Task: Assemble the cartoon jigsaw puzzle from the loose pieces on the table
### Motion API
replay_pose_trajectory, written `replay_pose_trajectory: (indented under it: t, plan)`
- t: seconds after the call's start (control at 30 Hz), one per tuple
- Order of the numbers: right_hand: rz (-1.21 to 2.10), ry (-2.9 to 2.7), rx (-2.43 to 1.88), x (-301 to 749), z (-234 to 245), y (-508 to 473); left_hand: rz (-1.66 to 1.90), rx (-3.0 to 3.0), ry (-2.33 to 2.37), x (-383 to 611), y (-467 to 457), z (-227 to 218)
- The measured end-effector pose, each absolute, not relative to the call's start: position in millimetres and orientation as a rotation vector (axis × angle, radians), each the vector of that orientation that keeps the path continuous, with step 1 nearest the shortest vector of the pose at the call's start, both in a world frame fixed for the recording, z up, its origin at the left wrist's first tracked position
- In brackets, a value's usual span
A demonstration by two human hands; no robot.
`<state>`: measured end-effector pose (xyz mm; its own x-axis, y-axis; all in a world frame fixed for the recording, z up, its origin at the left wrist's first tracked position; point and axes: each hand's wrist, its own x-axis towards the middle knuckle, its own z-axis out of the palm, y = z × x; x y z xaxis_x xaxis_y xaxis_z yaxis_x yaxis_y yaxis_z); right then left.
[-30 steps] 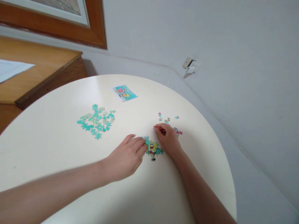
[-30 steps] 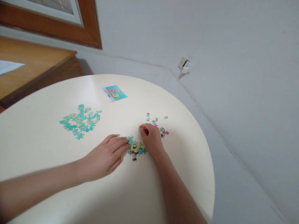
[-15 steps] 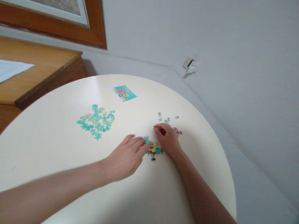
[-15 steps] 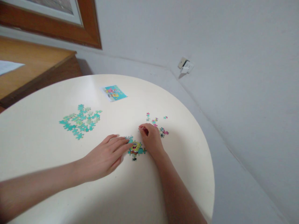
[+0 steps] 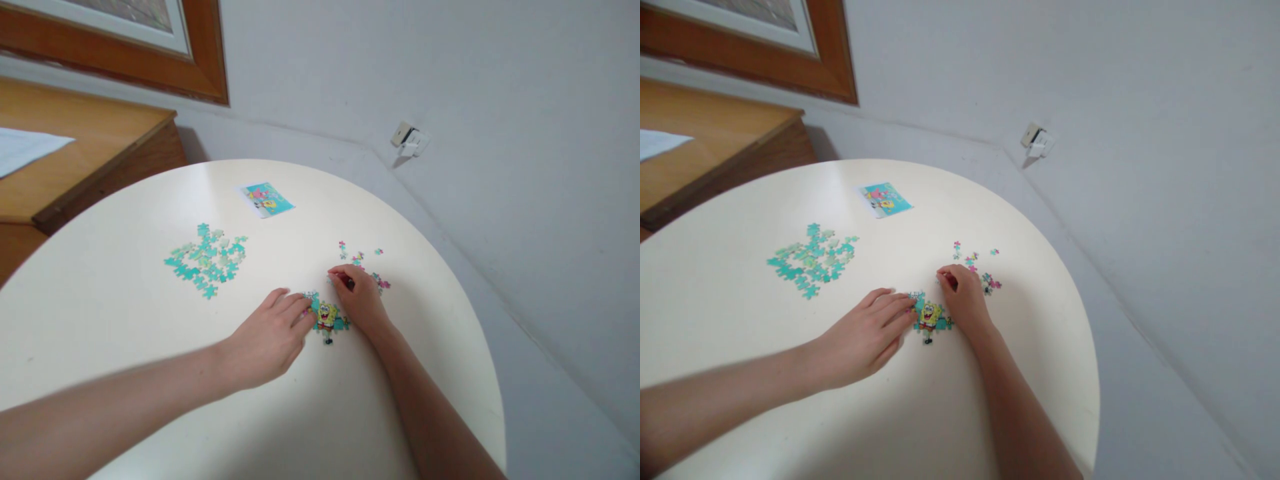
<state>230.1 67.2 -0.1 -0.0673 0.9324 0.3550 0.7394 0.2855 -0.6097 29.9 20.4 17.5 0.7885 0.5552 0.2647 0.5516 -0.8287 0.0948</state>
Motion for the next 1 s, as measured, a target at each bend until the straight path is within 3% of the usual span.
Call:
replay_pose_trajectory:
  t: [1.0]
  plan:
    - [0.334,-1.858,-1.507,229.9,0.1,67.3,0.456,2.932,0.913,30.4,20.5,17.3]
